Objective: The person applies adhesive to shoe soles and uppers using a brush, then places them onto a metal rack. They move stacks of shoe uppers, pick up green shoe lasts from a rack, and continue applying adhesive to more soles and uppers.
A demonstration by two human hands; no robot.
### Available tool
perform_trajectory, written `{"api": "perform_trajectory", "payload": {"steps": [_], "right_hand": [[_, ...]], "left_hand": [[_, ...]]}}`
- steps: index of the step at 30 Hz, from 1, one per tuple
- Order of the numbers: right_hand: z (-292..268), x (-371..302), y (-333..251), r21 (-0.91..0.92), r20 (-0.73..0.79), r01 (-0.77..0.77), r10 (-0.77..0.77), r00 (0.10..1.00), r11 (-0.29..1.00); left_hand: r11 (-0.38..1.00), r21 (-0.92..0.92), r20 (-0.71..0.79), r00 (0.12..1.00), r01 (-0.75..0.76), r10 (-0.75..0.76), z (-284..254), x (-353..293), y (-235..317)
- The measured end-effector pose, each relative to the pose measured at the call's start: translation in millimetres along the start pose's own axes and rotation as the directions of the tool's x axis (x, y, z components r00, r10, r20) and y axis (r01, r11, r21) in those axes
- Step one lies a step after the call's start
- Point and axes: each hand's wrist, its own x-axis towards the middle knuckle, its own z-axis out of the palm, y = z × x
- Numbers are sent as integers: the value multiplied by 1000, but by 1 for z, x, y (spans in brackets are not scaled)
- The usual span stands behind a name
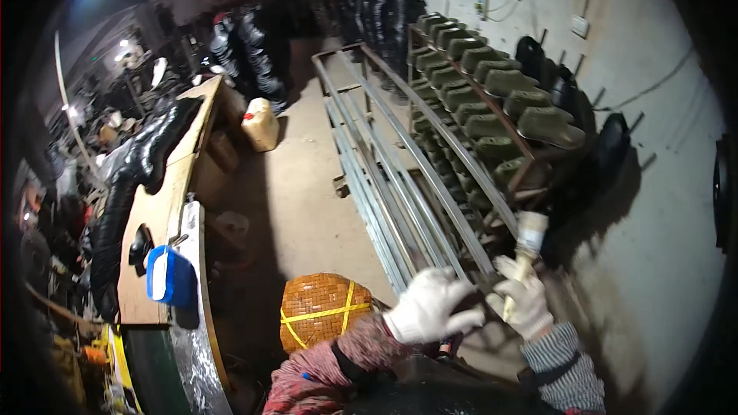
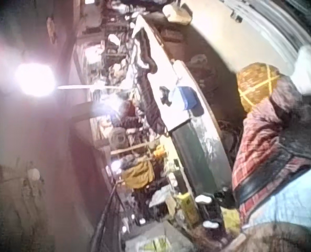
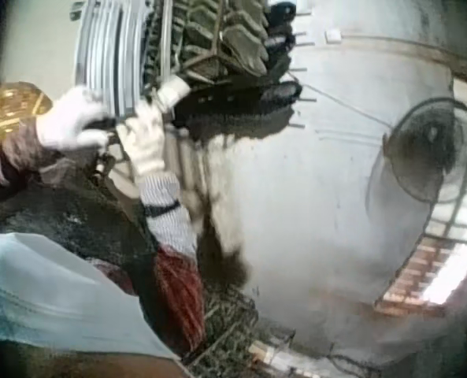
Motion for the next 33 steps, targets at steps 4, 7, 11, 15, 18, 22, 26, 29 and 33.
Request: {"api": "perform_trajectory", "payload": {"steps": [4, 7, 11, 15, 18, 22, 26, 29, 33], "right_hand": [[47, 84, 63, 191, 106, 99, -121, 987, 976], [79, 157, 103, 184, 396, 124, -190, 899, 975], [132, 220, 131, 248, 498, 92, -209, 841, 964], [182, 288, 150, 198, 315, 160, -217, 924, 967], [221, 353, 163, 184, 332, 176, -230, 915, 967], [281, 439, 185, 205, 299, 160, -217, 929, 966], [327, 520, 227, 241, 255, 78, -140, 957, 967], [369, 578, 264, 191, 211, 70, -110, 971, 979], [420, 660, 312, 226, 196, 84, -130, 972, 970]], "left_hand": [[817, 537, -1, 969, 209, -248, -19, 46, -37], [653, 564, 18, 783, 505, -622, -48, 98, -60], [658, 538, -119, 820, 527, -560, -76, 115, -122], [638, 577, -116, 825, 509, -553, -126, 150, -195], [627, 586, -123, 821, 513, -557, -168, 168, -262], [646, 559, -181, 836, 520, -518, -229, 203, -348], [645, 545, -193, 828, 536, -526, -273, 262, -421], [648, 571, -223, 855, 504, -469, -299, 301, -478], [626, 595, -259, 857, 504, -444, -338, 351, -563]]}}
